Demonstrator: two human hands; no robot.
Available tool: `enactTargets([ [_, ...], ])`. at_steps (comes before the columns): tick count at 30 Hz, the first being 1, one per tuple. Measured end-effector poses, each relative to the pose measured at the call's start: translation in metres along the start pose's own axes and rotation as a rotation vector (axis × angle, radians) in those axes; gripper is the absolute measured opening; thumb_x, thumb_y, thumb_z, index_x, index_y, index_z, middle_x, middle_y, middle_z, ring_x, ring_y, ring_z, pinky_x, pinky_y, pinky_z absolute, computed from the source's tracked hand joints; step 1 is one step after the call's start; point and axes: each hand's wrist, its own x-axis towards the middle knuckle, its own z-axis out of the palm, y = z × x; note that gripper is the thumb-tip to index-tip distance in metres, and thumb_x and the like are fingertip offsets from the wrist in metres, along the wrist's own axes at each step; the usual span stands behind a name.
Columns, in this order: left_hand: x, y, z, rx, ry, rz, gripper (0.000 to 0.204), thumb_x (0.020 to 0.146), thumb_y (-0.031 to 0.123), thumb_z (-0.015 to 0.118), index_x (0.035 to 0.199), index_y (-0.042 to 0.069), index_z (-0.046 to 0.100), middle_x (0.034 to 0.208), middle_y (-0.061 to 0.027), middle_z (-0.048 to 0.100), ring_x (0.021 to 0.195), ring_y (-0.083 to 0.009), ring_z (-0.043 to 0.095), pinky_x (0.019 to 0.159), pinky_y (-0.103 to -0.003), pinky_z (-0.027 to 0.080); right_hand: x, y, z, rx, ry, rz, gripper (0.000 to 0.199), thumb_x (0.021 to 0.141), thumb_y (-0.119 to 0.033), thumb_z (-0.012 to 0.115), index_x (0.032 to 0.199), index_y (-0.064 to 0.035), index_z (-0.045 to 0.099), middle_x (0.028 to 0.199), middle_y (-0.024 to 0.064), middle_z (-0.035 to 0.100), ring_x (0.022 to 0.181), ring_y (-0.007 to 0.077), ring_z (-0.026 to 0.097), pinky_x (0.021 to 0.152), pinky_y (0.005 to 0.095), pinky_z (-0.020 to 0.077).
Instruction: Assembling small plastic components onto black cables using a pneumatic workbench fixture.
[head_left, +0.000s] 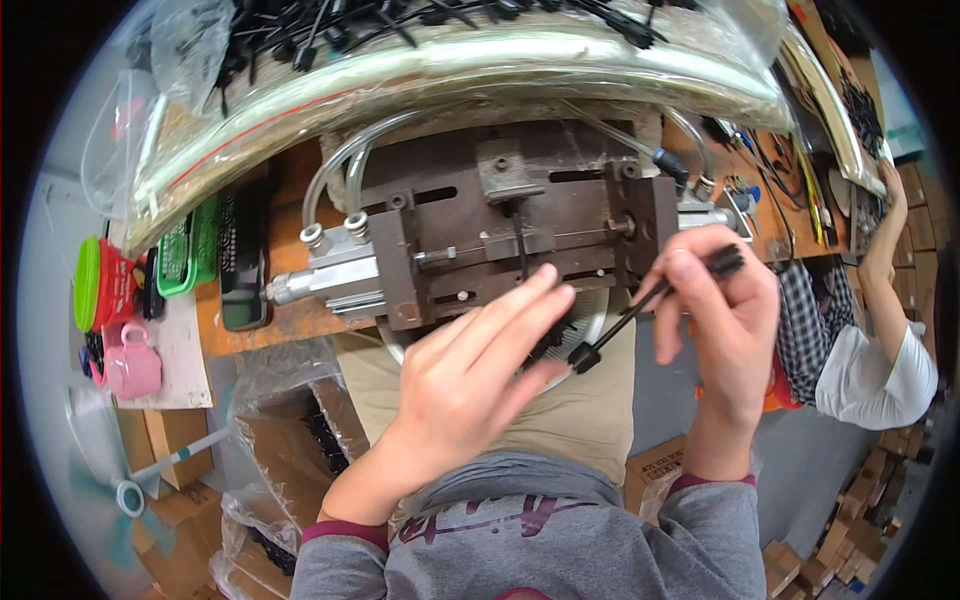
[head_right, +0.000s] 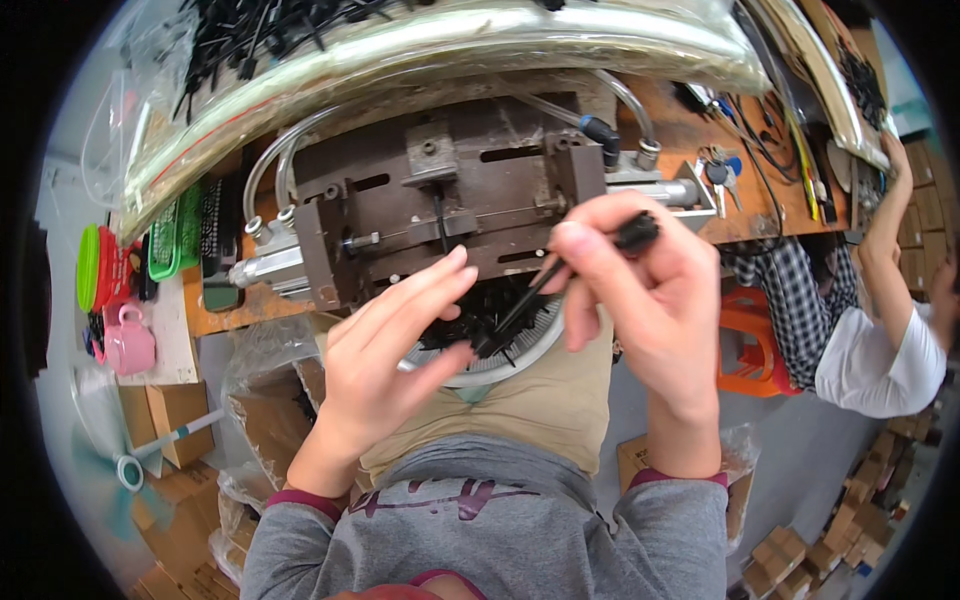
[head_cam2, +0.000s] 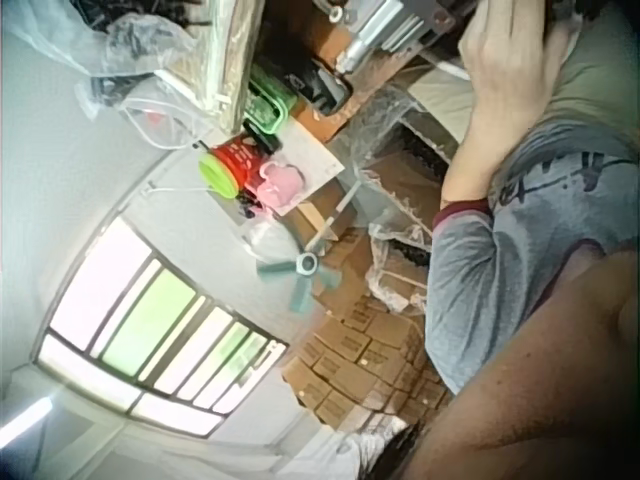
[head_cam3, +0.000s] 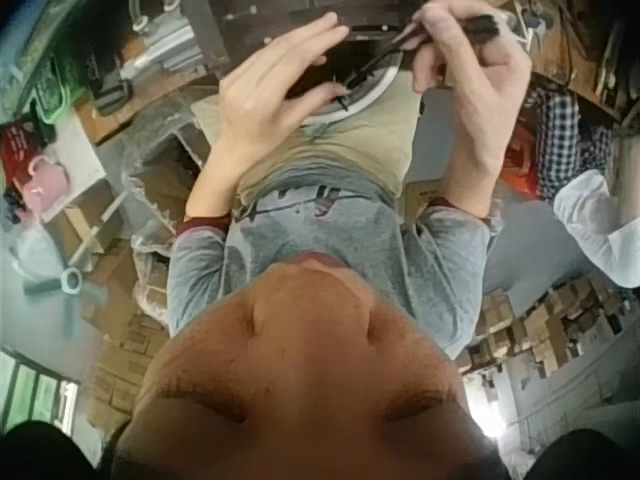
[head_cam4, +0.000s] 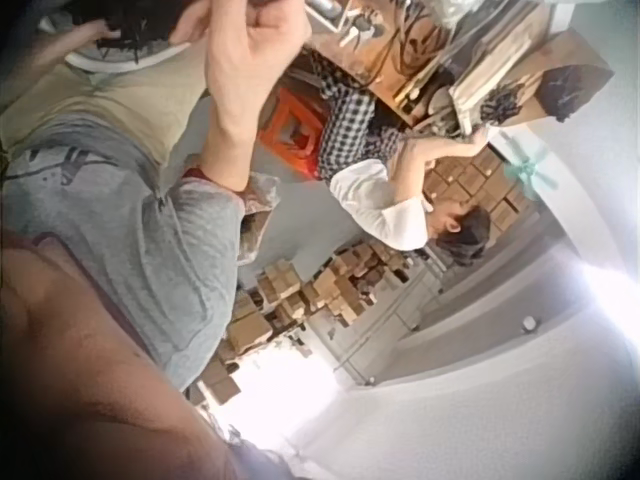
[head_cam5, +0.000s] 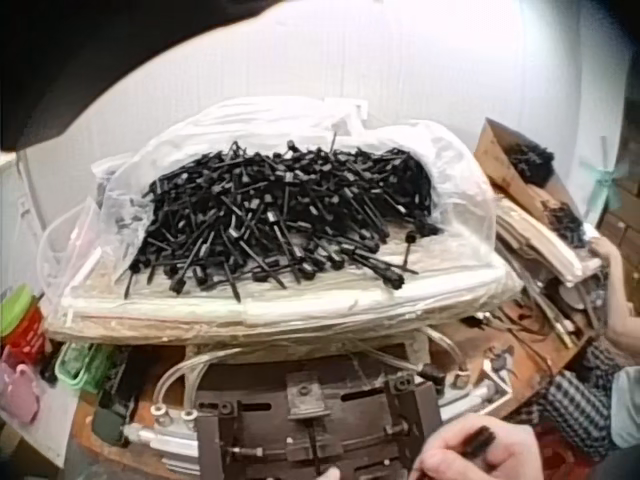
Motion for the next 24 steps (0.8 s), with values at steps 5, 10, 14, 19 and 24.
enactTargets([
  [5, -0.008, 0.011, -0.013, -0.229, -0.019, 0.145, 0.044, 0.067, 0.006, 0.085, 0.109, 0.001, 0.073, 0.112, -0.0157, 0.071, 0.086, -0.0232, 0.071, 0.069, -0.032, 0.057, 0.001, 0.006, 0.008, 0.107, -0.122, 0.057, 0.01, 0.098, -0.008, 0.06, 0.094, 0.0012, 0.061, 0.076, 0.0102, 0.068, 0.048, 0.0102, 0.06, 0.043, 0.0208, 0.0396],
  [10, -0.006, 0.014, -0.019, -0.195, 0.001, 0.218, 0.036, 0.066, 0.005, 0.083, 0.101, 0.003, 0.075, 0.109, -0.0156, 0.071, 0.088, -0.0257, 0.071, 0.07, -0.032, 0.057, -0.001, 0.003, 0.013, 0.149, -0.174, 0.077, 0.01, 0.099, -0.01, 0.06, 0.096, 0.0, 0.06, 0.077, 0.01, 0.069, 0.049, 0.0096, 0.06, 0.043, 0.0204, 0.0398],
  [14, -0.009, 0.013, -0.02, -0.161, -0.038, 0.232, 0.032, 0.067, 0.003, 0.08, 0.098, -0.002, 0.074, 0.117, -0.0188, 0.069, 0.093, -0.0284, 0.071, 0.075, -0.034, 0.059, -0.002, 0.006, 0.016, 0.189, -0.197, 0.078, 0.01, 0.099, -0.01, 0.06, 0.097, -0.0001, 0.061, 0.078, 0.0093, 0.069, 0.049, 0.0093, 0.06, 0.043, 0.02, 0.0399],
  [19, -0.016, 0.012, -0.023, -0.101, -0.068, 0.213, 0.034, 0.065, 0.003, 0.081, 0.098, -0.001, 0.074, 0.119, -0.0198, 0.068, 0.095, -0.0308, 0.07, 0.077, -0.036, 0.058, 0.0, 0.011, 0.015, 0.162, -0.191, 0.001, 0.011, 0.098, -0.008, 0.062, 0.101, 0.0016, 0.063, 0.081, 0.0103, 0.07, 0.055, 0.0103, 0.063, 0.048, 0.0204, 0.0445],
  [24, -0.013, 0.002, -0.009, 0.112, 0.012, 0.103, 0.032, 0.067, -0.001, 0.078, 0.097, -0.005, 0.069, 0.124, -0.0208, 0.065, 0.094, -0.0308, 0.07, 0.078, -0.037, 0.057, 0.002, 0.015, 0.011, 0.164, -0.085, -0.316, 0.045, 0.104, -0.033, 0.049, 0.117, 0.0095, 0.057, 0.102, 0.0221, 0.069, 0.078, 0.0233, 0.071, 0.07, 0.0306, 0.0557],
])
